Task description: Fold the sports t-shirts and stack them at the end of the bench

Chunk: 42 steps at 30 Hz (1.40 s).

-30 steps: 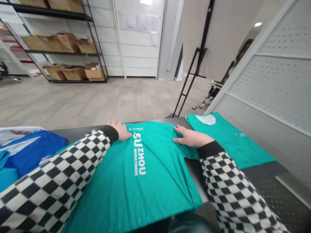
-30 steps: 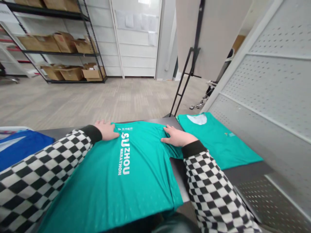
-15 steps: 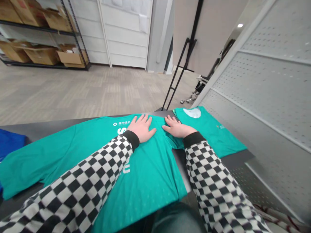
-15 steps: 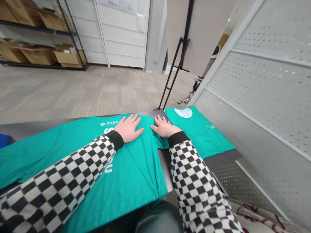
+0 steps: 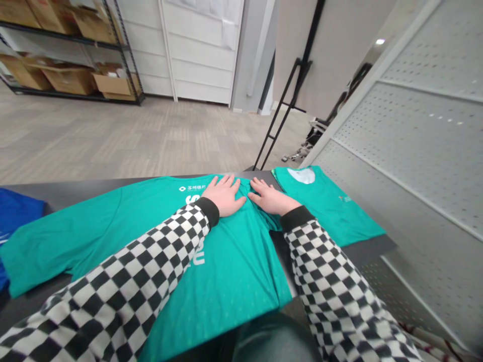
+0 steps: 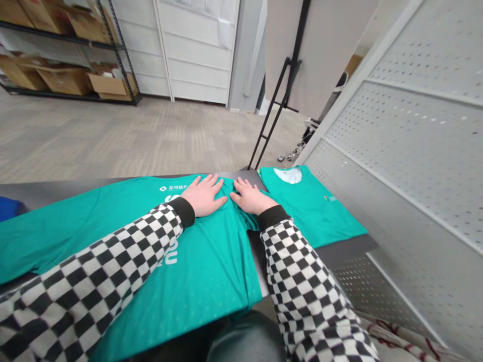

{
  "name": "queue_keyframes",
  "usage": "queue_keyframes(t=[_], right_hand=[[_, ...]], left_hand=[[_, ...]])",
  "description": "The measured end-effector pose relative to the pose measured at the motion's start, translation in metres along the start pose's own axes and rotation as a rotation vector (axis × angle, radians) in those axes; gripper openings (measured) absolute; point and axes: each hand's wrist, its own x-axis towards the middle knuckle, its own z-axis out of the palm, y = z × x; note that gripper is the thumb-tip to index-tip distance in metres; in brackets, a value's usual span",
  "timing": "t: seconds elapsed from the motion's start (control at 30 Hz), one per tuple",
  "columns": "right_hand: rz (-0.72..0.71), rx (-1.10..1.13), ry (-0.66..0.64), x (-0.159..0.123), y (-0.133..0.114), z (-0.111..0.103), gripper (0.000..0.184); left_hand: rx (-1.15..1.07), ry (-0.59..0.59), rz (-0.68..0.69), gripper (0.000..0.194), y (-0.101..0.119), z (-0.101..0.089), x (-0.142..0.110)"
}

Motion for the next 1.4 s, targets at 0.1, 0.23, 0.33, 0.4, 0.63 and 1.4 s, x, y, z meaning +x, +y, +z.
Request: queue_keyframes(t=[0.1,0.23,0.33,0.4,0.63,1.4], right_hand=[[-0.046,0.045,0.23,-0.003,0.005,-0.011,0.065],[0.096,0.163,0.796,-0.015,0.026,-0.044,0.056],[0.237,0.221,1.037,-0.025,0.045,-0.062,0.054],[0.275,0.212,1.059,-0.029,0.052,-0.065,0.051],[0.277,0.087,0.332,-0.035,0.064,-0.061,0.023],[0.413,0.244,0.269,-0.05,0.111,-0.073,0.015]], left_hand=[[0.001,-0.013,-0.01,0.09,-0.002,-0.002,0.001],[0.003,-0.029,-0.002,0.09,-0.006,-0.005,0.002],[0.016,-0.04,0.001,0.092,-0.007,-0.005,0.002],[0.023,-0.035,-0.005,0.092,-0.007,-0.004,0.002],[0.042,-0.036,-0.005,0.093,-0.008,-0.001,0.005],[0.031,-0.076,-0.034,0.095,0.009,0.0,0.022]])
